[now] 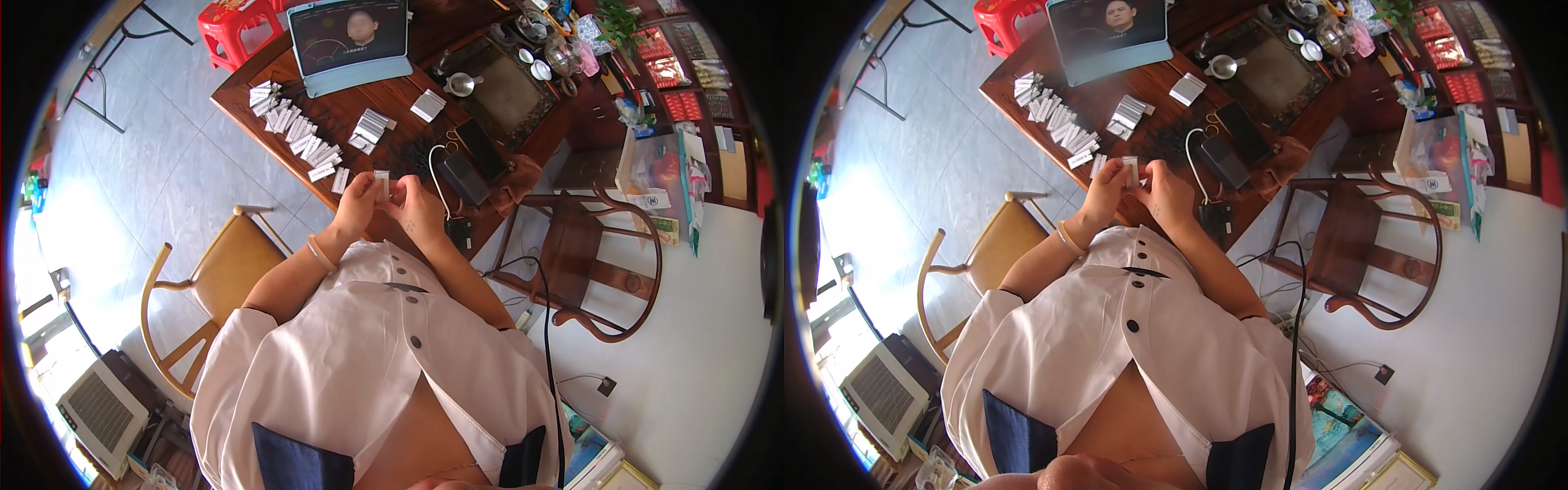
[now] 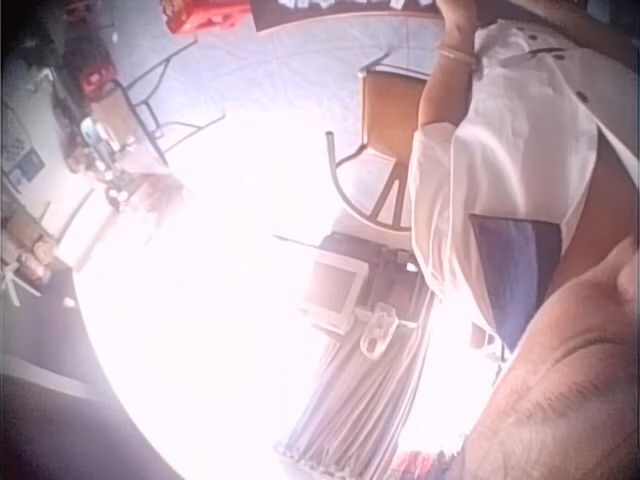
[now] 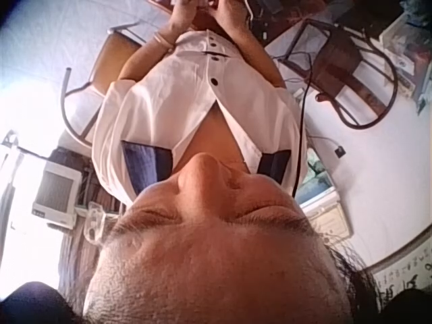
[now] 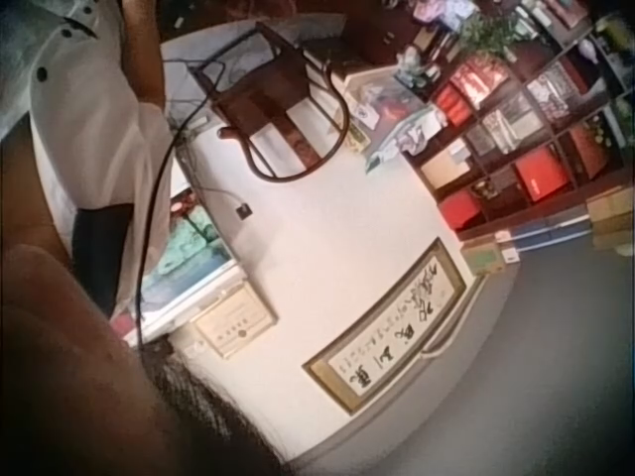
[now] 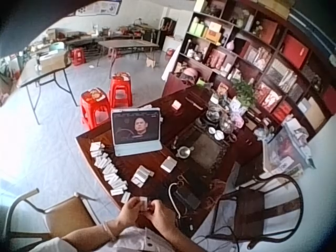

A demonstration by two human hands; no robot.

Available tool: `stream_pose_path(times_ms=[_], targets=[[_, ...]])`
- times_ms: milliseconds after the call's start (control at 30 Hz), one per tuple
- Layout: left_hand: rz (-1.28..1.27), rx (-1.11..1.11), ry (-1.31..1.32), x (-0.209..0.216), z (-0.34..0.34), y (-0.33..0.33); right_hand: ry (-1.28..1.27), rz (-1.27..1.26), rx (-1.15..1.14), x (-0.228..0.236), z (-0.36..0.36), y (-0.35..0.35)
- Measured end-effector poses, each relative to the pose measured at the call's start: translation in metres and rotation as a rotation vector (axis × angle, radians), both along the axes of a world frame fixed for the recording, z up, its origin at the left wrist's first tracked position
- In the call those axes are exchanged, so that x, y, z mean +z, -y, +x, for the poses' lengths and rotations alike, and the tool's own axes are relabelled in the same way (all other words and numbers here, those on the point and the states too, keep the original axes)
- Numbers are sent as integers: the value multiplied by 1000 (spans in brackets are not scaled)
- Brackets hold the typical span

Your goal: Organizing and assembling small plastic components, specifically attaching circular adhesive parts to rectangular tags.

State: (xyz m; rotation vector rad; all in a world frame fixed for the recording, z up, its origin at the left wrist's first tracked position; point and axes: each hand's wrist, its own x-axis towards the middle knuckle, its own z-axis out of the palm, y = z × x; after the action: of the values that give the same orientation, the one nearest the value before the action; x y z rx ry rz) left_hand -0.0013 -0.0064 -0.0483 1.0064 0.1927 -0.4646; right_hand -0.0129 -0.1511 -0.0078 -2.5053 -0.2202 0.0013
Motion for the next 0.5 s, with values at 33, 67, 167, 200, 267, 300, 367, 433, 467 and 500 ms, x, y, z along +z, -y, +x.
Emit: stream_pose_path(times_ms=[33,67,167,200,267,300,367,433,467,500], targets=[[-6,24,0,-2,0,0,0,0,2,7,-1,-1],[-7,21,-1,1,0,-1,143,-3,31,20,-1,-3],[-19,-33,-34,8,1,-2,271,-37,95,25,1,-3],[-3,-41,-30,9,0,0,257,-67,133,25,2,-3],[13,-48,-26,11,-1,1,240,-69,128,21,2,-2],[-4,-45,-9,13,-2,2,224,-71,123,20,2,-2],[-21,-41,6,16,-2,1,218,-52,118,21,1,-2],[-40,-18,12,19,-2,1,212,-33,113,21,1,-3],[-41,-18,11,19,-2,1,211,-23,106,22,0,-4],[-45,-20,1,19,-1,0,209,-13,99,22,0,-5]])
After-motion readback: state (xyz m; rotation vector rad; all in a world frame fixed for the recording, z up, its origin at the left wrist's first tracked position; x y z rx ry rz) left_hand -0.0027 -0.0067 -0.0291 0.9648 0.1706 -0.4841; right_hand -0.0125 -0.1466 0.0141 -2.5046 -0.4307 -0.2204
